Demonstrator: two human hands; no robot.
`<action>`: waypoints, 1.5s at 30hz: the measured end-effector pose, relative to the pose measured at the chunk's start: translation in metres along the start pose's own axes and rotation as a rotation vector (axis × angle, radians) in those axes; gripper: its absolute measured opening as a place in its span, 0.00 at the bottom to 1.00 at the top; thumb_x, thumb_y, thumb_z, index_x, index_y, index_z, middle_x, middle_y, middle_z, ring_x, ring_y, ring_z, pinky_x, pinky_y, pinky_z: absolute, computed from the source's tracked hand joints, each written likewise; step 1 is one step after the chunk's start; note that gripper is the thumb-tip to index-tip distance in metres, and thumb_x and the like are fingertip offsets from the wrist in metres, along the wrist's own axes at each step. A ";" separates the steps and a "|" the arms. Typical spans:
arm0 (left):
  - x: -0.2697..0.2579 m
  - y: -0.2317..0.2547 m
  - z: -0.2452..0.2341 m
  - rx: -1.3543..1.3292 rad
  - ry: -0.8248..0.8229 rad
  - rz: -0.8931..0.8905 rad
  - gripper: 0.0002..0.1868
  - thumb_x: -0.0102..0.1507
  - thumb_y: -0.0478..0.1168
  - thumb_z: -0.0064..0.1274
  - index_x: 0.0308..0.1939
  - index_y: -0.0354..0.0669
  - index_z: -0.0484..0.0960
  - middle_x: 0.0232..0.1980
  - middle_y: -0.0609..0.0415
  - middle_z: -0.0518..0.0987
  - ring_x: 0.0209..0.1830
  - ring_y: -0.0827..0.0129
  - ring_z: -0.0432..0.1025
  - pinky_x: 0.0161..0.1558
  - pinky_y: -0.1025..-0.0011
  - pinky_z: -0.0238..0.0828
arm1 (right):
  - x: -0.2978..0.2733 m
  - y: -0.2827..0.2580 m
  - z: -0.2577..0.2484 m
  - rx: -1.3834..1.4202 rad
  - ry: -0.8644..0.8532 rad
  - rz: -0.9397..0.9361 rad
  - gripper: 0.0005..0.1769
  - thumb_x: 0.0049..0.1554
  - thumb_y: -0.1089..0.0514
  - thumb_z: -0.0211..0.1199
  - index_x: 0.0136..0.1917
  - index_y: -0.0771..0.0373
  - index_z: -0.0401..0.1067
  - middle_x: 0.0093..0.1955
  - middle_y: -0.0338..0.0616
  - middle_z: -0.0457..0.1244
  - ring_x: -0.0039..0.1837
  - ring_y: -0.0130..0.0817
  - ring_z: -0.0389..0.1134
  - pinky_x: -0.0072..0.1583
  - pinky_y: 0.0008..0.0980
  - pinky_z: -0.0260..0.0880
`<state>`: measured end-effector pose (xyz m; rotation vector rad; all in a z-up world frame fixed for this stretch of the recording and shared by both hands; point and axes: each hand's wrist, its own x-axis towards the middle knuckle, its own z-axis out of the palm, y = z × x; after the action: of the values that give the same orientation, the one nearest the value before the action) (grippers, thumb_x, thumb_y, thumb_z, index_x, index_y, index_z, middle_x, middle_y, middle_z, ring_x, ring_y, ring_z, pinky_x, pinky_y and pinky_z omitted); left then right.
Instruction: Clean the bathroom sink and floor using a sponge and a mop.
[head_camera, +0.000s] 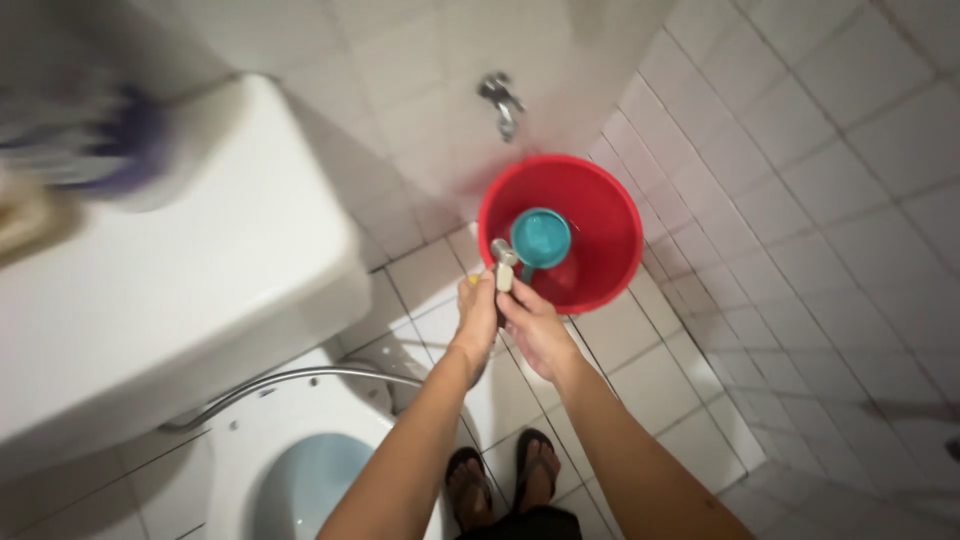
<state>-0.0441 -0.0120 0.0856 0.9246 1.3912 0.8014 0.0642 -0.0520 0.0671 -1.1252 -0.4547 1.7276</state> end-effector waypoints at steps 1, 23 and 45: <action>-0.004 -0.002 -0.003 -0.010 0.019 0.011 0.26 0.69 0.55 0.38 0.61 0.41 0.74 0.55 0.45 0.72 0.51 0.61 0.70 0.51 0.64 0.72 | -0.006 -0.004 0.010 -0.012 -0.021 0.001 0.28 0.62 0.54 0.56 0.74 0.60 0.63 0.67 0.41 0.64 0.66 0.34 0.65 0.66 0.39 0.65; -0.092 0.113 -0.167 -0.305 0.310 0.388 0.19 0.63 0.35 0.60 0.56 0.35 0.74 0.45 0.49 0.79 0.42 0.70 0.73 0.44 0.71 0.74 | -0.135 -0.100 0.198 -0.183 -0.430 0.141 0.16 0.63 0.46 0.49 0.59 0.54 0.64 0.47 0.38 0.61 0.50 0.34 0.67 0.55 0.43 0.71; -0.115 0.199 -0.159 -0.653 -0.079 -0.010 0.18 0.60 0.42 0.57 0.53 0.52 0.75 0.44 0.56 0.77 0.37 0.64 0.75 0.37 0.62 0.76 | -0.156 -0.097 0.207 -0.257 -0.434 0.110 0.19 0.66 0.43 0.44 0.55 0.60 0.62 0.41 0.40 0.61 0.43 0.32 0.66 0.50 0.39 0.72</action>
<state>-0.1942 -0.0170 0.3213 0.4318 0.9625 1.1078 -0.0463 -0.1067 0.3147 -0.9594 -0.9173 2.0599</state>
